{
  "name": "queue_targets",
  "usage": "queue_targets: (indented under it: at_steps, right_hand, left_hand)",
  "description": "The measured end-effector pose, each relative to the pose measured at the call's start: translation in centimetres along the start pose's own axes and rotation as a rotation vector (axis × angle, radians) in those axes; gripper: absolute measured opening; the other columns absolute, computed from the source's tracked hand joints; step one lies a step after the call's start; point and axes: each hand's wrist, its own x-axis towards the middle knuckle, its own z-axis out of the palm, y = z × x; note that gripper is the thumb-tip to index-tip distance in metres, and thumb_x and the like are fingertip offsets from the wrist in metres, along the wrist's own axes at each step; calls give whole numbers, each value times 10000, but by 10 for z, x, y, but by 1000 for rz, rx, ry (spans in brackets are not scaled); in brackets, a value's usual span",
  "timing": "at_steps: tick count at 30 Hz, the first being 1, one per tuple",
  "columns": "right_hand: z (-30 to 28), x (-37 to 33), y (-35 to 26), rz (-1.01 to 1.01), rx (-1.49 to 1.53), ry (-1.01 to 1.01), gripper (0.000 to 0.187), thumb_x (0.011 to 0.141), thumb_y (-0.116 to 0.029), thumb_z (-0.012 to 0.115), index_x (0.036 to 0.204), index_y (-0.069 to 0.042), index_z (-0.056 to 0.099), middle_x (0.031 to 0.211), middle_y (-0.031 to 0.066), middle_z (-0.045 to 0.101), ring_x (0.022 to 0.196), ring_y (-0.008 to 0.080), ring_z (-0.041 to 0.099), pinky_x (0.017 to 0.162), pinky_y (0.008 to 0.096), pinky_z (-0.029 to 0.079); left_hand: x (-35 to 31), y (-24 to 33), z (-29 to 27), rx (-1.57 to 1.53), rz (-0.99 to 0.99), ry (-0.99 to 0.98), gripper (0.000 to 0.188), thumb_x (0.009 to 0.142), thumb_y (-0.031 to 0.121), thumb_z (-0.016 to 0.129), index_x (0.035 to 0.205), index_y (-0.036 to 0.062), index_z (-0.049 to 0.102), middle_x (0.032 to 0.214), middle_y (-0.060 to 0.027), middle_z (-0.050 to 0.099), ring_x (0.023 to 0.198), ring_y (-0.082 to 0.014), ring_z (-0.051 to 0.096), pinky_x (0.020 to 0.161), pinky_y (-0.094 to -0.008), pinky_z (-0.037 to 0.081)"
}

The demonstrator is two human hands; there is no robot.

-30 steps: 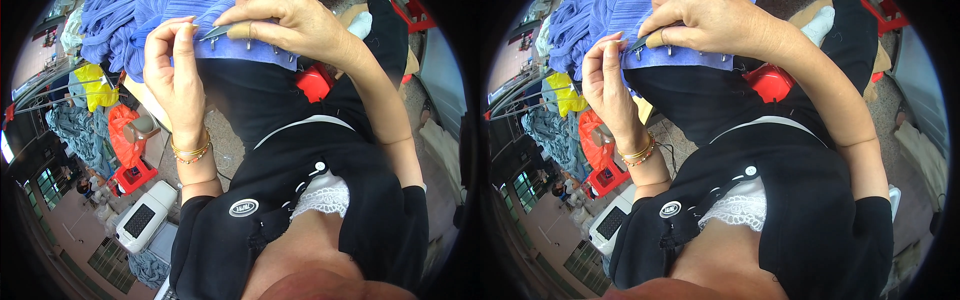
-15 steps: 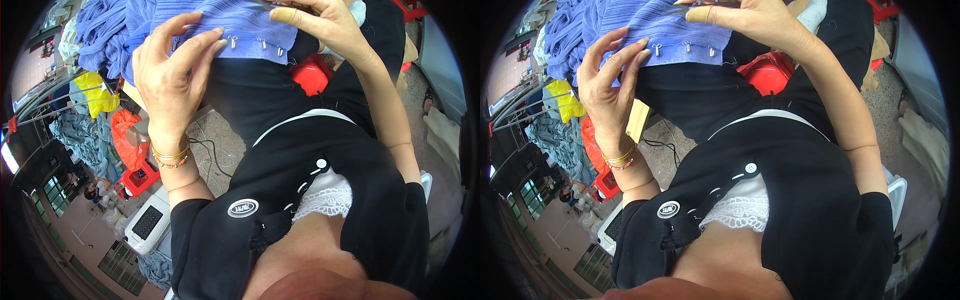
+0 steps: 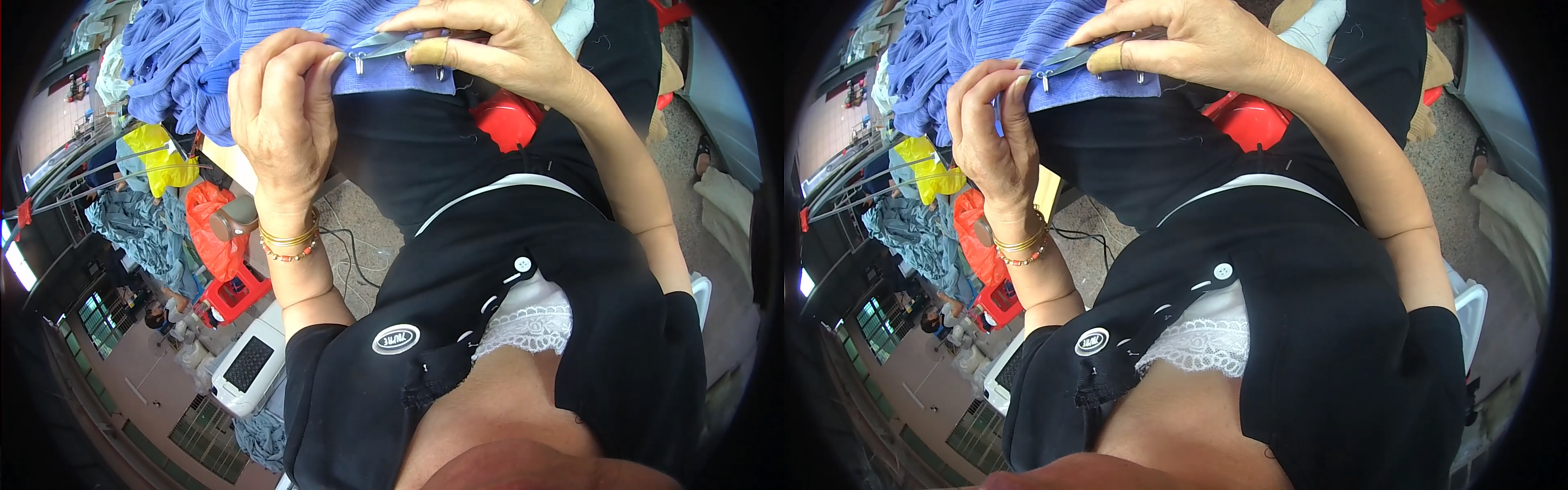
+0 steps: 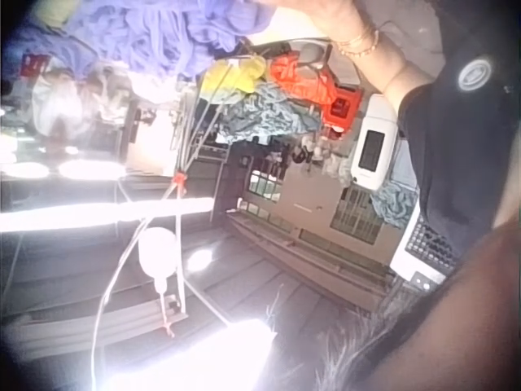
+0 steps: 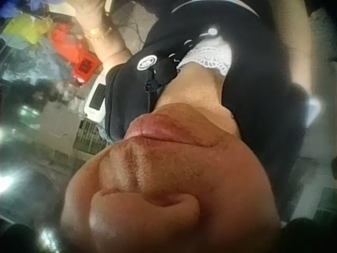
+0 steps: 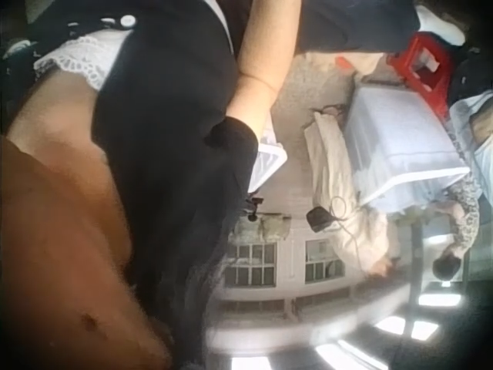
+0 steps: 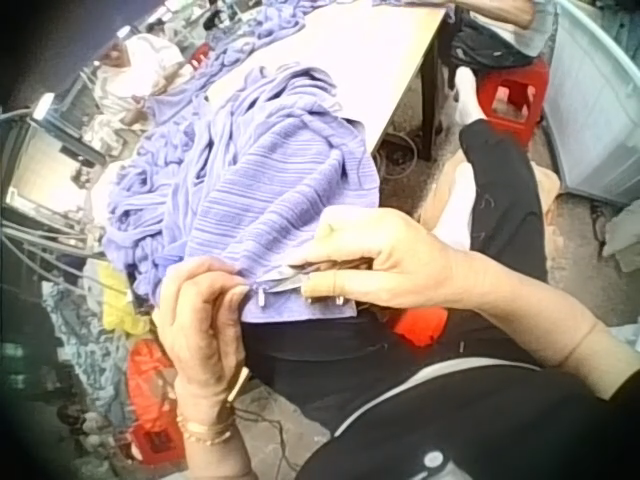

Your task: Trimming loose threads and inspecting fasteners on blue garments in a textile workshop.

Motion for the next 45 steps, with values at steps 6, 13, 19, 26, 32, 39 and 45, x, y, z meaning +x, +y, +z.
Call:
queue_targets:
  at_steps: [6,13,19,26,32,39,45]
  right_hand:
    - [-5,15,-16,225,-65,-68,297,849,-57,746,1136,11,703,790,86,613,723,182,565,659,304,450]
    - [-12,21,-40,422,-61,-83,272,855,-82,746,1109,10,707,791,81,607,704,188,580,641,302,454]
    - [0,20,-15,-18,-144,2,227,855,-94,750,1054,11,717,766,85,589,670,190,571,608,305,446]
    - [-15,18,-36,391,-111,-45,187,861,-76,737,1023,15,721,753,80,581,660,171,561,606,295,446]
    - [-23,-21,-6,216,367,204,272,885,-86,730,1133,17,685,916,49,640,832,115,577,764,263,469]
    - [-23,-28,-48,613,-45,66,283,876,-55,726,1145,19,680,1008,101,653,926,183,620,809,298,489]
    - [-16,-40,-39,569,-32,28,285,857,-25,734,1130,38,680,964,122,651,872,206,626,772,307,492]
  left_hand:
    - [6,7,-7,38,23,-16,103,867,82,716,945,64,651,965,-69,679,869,-232,641,760,-323,499]
    - [5,3,-5,21,39,-4,138,836,69,730,947,71,647,957,-73,659,836,-256,643,731,-336,506]
    - [8,8,-6,29,22,-3,147,831,38,725,952,61,645,946,-85,653,838,-274,649,742,-345,523]
    - [8,12,-14,-97,17,59,82,862,-18,673,934,-4,635,942,-127,646,877,-252,631,737,-356,551]
    - [14,26,-35,-332,96,-96,251,779,247,802,762,50,647,871,-71,660,865,-254,644,823,-378,503]
    - [10,39,-5,202,-10,-245,307,705,294,860,974,177,770,1210,-23,652,1072,-206,588,929,-346,380]
    - [7,41,-5,296,10,-291,230,768,281,817,981,204,781,1195,5,655,1076,-201,584,952,-351,366]
